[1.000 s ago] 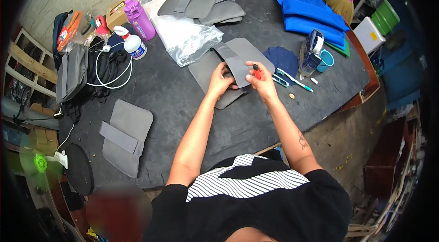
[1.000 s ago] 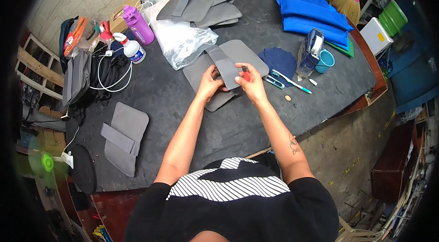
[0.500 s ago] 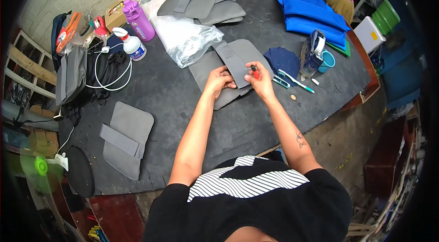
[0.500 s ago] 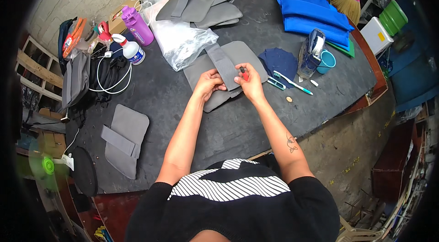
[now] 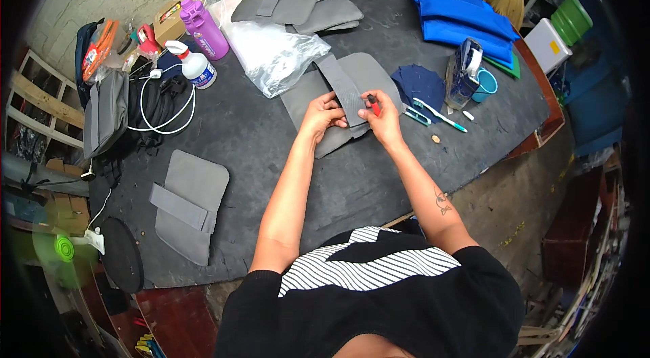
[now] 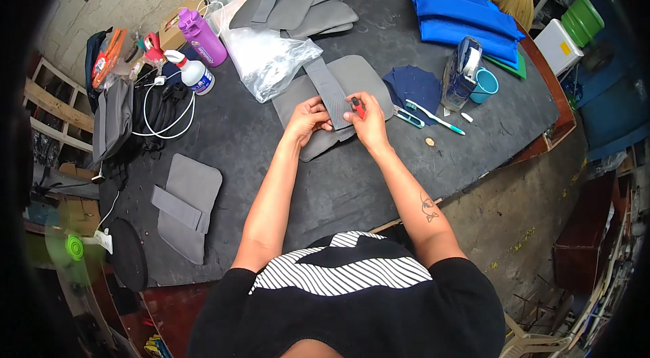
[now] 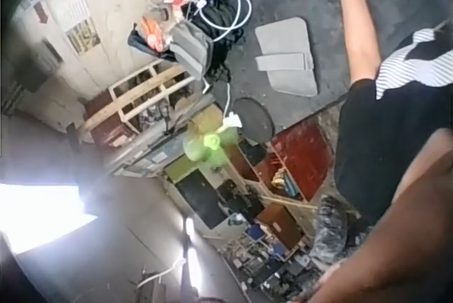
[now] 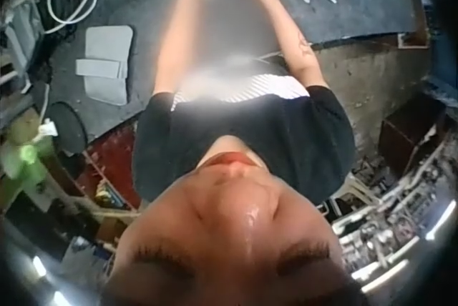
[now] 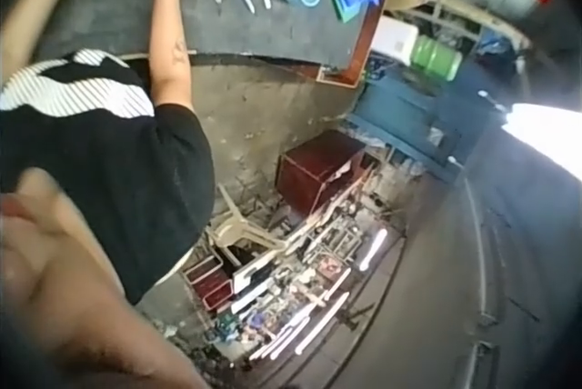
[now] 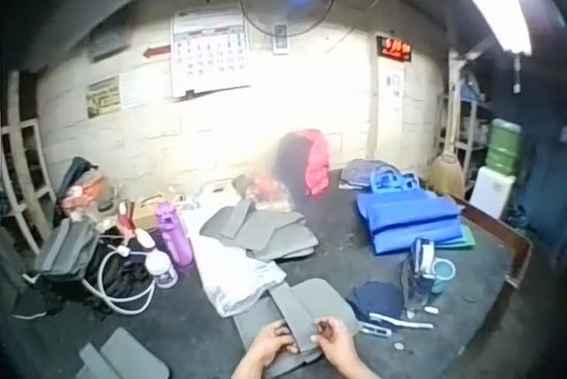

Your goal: Assembling and finishing fabric components by sealing edges with a lighter and attaching straps.

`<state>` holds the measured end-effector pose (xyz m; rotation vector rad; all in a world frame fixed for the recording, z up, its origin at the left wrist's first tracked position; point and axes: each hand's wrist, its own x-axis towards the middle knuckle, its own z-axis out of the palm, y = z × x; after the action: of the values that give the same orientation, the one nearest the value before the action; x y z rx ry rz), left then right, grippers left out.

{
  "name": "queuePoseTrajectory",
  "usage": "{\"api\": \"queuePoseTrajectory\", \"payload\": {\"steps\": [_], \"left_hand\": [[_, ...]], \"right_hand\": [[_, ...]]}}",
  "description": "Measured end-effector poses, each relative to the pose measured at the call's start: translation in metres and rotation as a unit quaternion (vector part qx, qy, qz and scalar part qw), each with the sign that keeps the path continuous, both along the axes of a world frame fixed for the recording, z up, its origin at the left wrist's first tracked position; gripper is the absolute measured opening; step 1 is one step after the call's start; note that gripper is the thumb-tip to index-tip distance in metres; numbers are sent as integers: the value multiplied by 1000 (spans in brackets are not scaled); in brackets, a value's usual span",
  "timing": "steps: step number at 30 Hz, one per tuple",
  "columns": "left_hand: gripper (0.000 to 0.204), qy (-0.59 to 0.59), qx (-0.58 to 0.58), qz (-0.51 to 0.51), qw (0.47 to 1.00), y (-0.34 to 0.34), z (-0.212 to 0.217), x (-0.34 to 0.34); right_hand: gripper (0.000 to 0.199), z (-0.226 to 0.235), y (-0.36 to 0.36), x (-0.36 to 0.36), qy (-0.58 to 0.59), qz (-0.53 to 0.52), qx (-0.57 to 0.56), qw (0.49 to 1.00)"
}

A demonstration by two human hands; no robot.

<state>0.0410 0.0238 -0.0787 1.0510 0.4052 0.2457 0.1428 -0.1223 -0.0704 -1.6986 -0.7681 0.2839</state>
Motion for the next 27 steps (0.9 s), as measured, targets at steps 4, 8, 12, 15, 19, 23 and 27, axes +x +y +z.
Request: {"api": "queuePoseTrajectory", "payload": {"steps": [4, 8, 12, 15, 19, 23, 27], "left_hand": [[50, -4, 19, -2, 1000, -1, 0, -3], [48, 5, 34, 7, 999, 1, 3, -3], [36, 2, 31, 9, 999, 7, 1, 4], [27, -27, -40, 28, 998, 15, 1, 6], [26, 9, -23, 62, 998, 11, 15, 9], [22, 26, 49, 64, 996, 18, 7, 11], [21, 20, 37, 85, 996, 19, 8, 18]], "right_hand": [[39, 9, -1, -3, 88, -3, -32, 996], [37, 9, -2, 5, 76, 1, -33, 997], [33, 0, -5, 22, 238, 110, 36, 964], [33, 1, -9, 26, 290, 177, 46, 940], [35, 9, -16, 22, 253, 235, 22, 938], [43, -4, -14, 11, 136, 212, 66, 966], [50, -7, -20, 0, 204, 191, 63, 958]]}}
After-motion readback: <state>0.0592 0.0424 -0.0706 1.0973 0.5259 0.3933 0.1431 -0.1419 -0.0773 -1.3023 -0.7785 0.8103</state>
